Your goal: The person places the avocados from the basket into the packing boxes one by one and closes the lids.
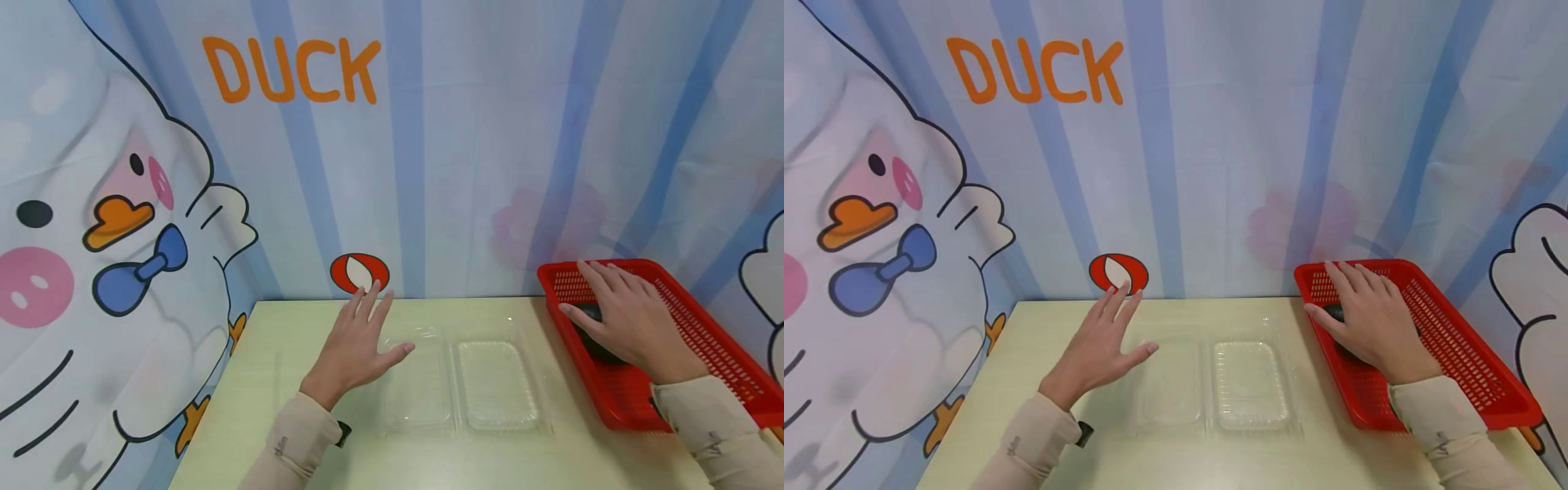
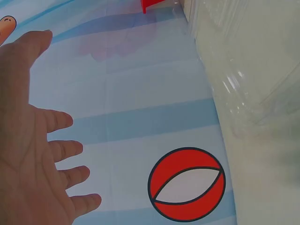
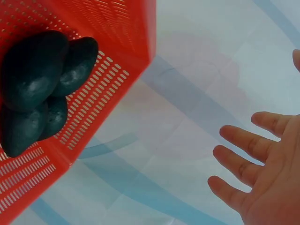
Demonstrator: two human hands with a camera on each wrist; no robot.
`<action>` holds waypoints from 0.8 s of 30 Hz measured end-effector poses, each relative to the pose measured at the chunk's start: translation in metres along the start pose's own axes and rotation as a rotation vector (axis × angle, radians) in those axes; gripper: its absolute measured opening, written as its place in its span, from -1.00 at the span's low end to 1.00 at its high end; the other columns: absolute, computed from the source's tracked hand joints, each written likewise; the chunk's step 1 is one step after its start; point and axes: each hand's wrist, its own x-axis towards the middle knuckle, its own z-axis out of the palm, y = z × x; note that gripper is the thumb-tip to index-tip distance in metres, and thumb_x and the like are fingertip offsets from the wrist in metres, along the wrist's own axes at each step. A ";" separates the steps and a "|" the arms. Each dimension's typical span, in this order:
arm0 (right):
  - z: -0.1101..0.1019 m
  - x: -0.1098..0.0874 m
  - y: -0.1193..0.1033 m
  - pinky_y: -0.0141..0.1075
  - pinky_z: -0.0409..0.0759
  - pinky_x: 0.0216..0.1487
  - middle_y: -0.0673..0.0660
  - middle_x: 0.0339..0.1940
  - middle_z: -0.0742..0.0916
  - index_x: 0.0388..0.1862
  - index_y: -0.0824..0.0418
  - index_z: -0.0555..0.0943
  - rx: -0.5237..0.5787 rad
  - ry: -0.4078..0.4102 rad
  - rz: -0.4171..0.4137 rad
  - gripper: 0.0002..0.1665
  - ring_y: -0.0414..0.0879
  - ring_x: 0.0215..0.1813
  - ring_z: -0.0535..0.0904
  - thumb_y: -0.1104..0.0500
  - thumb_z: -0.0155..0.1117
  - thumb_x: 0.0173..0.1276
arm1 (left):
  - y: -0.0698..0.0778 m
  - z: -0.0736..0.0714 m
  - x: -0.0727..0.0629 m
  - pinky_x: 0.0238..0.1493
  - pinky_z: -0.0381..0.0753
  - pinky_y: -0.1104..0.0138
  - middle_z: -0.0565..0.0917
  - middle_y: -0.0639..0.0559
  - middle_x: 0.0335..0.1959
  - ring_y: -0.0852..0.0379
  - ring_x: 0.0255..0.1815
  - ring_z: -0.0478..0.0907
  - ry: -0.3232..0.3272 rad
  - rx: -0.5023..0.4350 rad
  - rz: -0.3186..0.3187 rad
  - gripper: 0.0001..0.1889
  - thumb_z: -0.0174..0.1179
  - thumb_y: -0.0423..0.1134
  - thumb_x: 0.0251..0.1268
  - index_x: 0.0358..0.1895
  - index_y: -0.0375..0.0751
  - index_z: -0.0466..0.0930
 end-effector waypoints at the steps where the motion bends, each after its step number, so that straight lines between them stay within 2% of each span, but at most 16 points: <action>1: 0.000 -0.001 0.001 0.36 0.19 0.36 0.39 0.46 0.43 0.62 0.20 0.19 0.001 -0.017 0.009 0.02 0.39 0.42 0.31 -0.37 0.16 0.43 | 0.001 0.001 0.000 0.57 0.01 -0.14 -0.07 -0.07 0.69 -0.22 0.66 -0.08 -0.004 -0.004 -0.001 -0.04 -0.04 0.44 0.38 0.66 -0.03 -0.04; 5: 0.002 -0.003 0.006 0.42 0.19 0.34 0.42 0.44 0.44 0.60 0.24 0.22 0.002 -0.085 0.047 0.03 0.42 0.41 0.31 -0.43 0.08 0.44 | 0.006 0.006 -0.002 0.57 0.01 -0.11 -0.05 -0.06 0.69 -0.17 0.68 -0.11 -0.005 -0.018 -0.002 -0.04 -0.01 0.44 0.36 0.66 -0.05 0.00; 10: 0.005 -0.006 0.018 0.46 0.15 0.34 0.48 0.41 0.45 0.58 0.30 0.23 -0.006 -0.162 0.088 0.07 0.47 0.37 0.33 -0.47 0.01 0.44 | 0.017 0.016 -0.004 0.55 0.06 -0.13 0.00 -0.07 0.68 -0.19 0.66 -0.05 -0.023 -0.032 0.005 -0.03 -0.02 0.45 0.35 0.65 -0.06 0.03; 19: 0.009 -0.007 0.046 0.45 0.15 0.34 0.59 0.32 0.48 0.48 0.47 0.29 -0.021 -0.329 0.141 0.16 0.58 0.28 0.37 -0.54 -0.11 0.44 | 0.037 0.040 -0.010 0.54 0.11 -0.12 0.02 -0.07 0.68 -0.20 0.65 -0.01 -0.059 -0.071 0.021 -0.03 0.00 0.46 0.34 0.65 -0.05 0.03; 24: 0.013 -0.009 0.058 0.45 0.19 0.33 0.63 0.31 0.47 0.44 0.49 0.33 -0.018 -0.372 0.154 0.16 0.61 0.29 0.35 -0.54 -0.12 0.44 | 0.045 0.053 -0.014 0.53 0.12 -0.13 0.01 -0.07 0.68 -0.19 0.65 -0.02 -0.093 -0.075 0.024 -0.03 0.02 0.45 0.33 0.65 -0.03 0.03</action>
